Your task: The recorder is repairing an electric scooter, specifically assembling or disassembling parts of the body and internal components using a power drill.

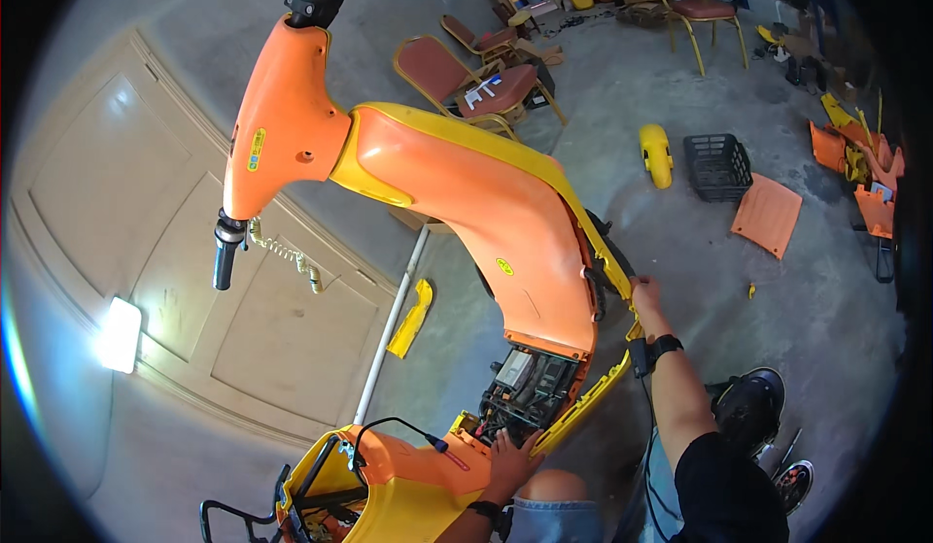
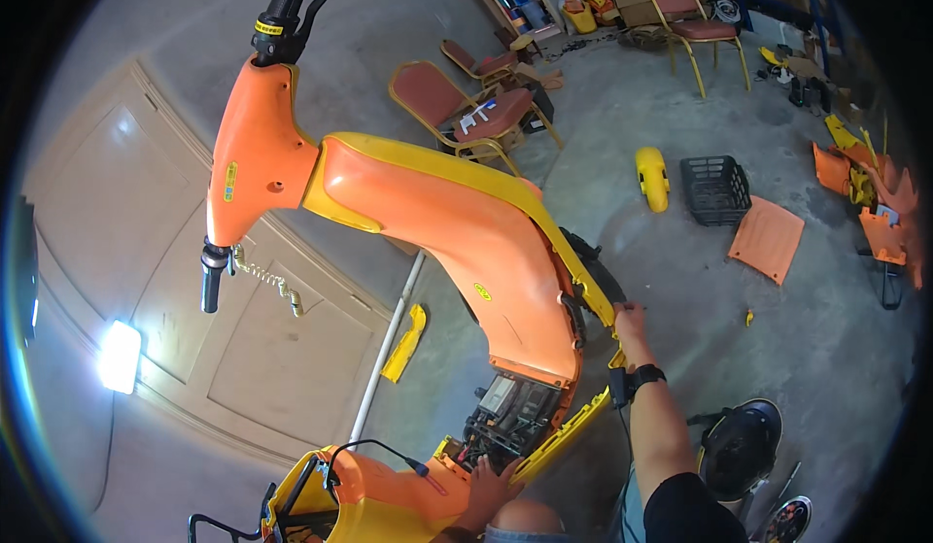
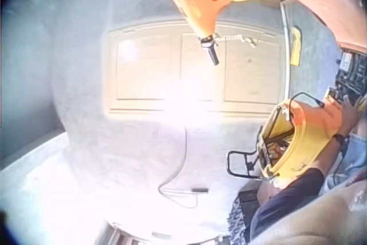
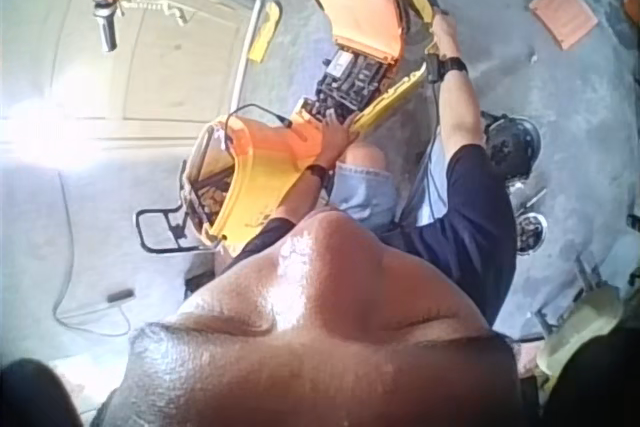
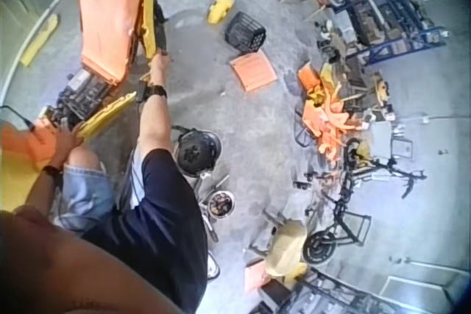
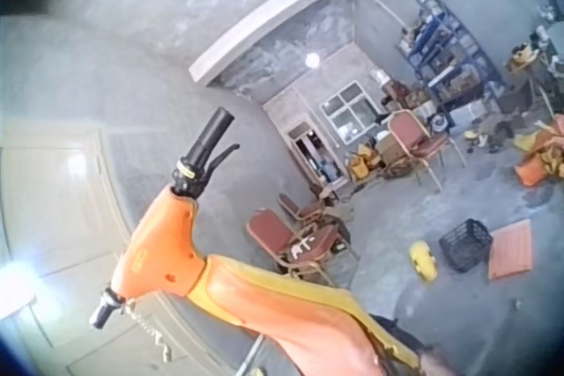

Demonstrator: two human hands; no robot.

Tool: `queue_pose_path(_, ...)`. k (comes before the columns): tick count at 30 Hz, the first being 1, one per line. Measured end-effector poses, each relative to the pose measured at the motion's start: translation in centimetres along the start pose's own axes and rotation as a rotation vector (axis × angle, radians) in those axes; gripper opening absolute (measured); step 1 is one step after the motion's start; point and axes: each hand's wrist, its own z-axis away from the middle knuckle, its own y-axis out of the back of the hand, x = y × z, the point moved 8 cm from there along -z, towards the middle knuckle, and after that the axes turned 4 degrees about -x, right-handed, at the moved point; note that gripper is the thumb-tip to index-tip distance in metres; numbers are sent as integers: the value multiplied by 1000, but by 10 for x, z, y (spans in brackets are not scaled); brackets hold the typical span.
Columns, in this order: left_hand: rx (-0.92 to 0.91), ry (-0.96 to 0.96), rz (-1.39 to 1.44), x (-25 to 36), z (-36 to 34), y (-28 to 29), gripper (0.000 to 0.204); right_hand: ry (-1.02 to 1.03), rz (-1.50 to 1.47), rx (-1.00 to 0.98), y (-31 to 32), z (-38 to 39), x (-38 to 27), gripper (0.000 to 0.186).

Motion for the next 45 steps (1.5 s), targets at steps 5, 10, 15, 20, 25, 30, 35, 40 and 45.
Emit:
queue_pose_path(5, 10, 21, 2, -1, -4, -4, 61, -14, 1, 73, 9, -10, 3, 31)
queue_pose_path(10, 25, 63, 17, -5, -1, -13, 63, 21, 158, 13, 5, -10, 1, 29)
queue_pose_path(15, 154, 34, -4, -1, 1, -7, 77, -89, -14, -158, -11, 7, 7, 31)
queue_pose_path(20, 112, 78, -20, -1, -1, -11, 76, -18, 107, -150, -24, 19, 5, 37)
queue_pose_path(25, 133, 73, -66, 2, -2, -6, 74, -15, 323, -165, -29, 27, 17, 39)
queue_pose_path(30, 123, 76, -69, 3, -1, -2, 70, -110, 232, -334, -37, 41, 23, 34)
queue_pose_path(35, 105, 98, -8, 2, 0, 0, 69, -197, 145, -428, -50, 68, 14, 42)
queue_pose_path(40, 143, 100, 27, 0, 2, 3, 68, -389, 151, -492, -55, 88, 20, 59)
queue_pose_path(45, 119, 119, 46, -3, 1, 3, 66, -329, 85, -470, -54, 80, 22, 51)
